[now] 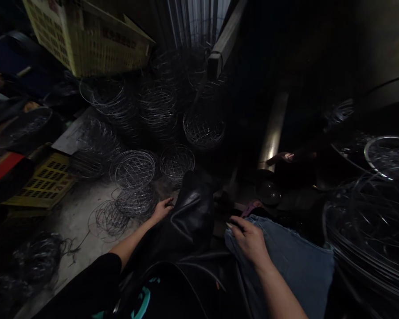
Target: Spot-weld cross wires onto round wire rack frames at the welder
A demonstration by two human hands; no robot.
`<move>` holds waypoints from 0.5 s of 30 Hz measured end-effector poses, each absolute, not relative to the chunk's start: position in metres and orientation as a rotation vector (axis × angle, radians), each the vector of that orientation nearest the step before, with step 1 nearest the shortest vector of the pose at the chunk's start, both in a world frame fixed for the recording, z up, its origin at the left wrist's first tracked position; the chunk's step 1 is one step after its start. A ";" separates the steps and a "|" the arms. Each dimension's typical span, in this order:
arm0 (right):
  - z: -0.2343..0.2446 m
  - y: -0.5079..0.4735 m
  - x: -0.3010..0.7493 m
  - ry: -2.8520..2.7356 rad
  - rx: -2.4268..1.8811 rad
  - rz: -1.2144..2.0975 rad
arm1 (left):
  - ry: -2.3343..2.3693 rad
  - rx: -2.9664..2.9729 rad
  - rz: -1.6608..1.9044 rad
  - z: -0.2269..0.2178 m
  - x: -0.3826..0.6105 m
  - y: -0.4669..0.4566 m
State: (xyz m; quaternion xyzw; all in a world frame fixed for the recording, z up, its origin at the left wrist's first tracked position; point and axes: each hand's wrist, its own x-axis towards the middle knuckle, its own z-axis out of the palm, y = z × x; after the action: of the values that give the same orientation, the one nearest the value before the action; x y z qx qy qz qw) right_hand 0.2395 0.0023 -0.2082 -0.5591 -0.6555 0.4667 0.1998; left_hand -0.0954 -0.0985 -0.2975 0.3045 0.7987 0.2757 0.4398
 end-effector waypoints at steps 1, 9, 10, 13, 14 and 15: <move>-0.209 0.002 0.240 -1.834 -1.561 1.292 | 1.989 0.758 0.691 -0.295 -0.095 -0.098; -0.210 0.002 0.237 -1.808 -1.544 1.346 | 2.020 0.722 0.705 -0.282 -0.091 -0.095; -0.207 0.003 0.235 -1.816 -1.514 1.336 | 2.020 0.730 0.703 -0.279 -0.091 -0.095; -0.199 0.004 0.230 -1.822 -1.459 1.267 | 2.026 0.775 0.697 -0.272 -0.094 -0.093; -0.197 0.005 0.229 -1.812 -1.465 1.246 | 2.031 0.794 0.698 -0.270 -0.096 -0.092; -0.196 0.007 0.227 -1.800 -1.469 1.230 | 2.036 0.814 0.695 -0.269 -0.099 -0.089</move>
State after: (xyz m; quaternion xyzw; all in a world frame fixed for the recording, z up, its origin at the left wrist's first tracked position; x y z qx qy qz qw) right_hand 0.2273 0.0065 -0.1965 -0.5406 -0.6623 0.4526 0.2536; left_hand -0.0986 -0.0894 -0.2688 0.3231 0.8080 0.2759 0.4082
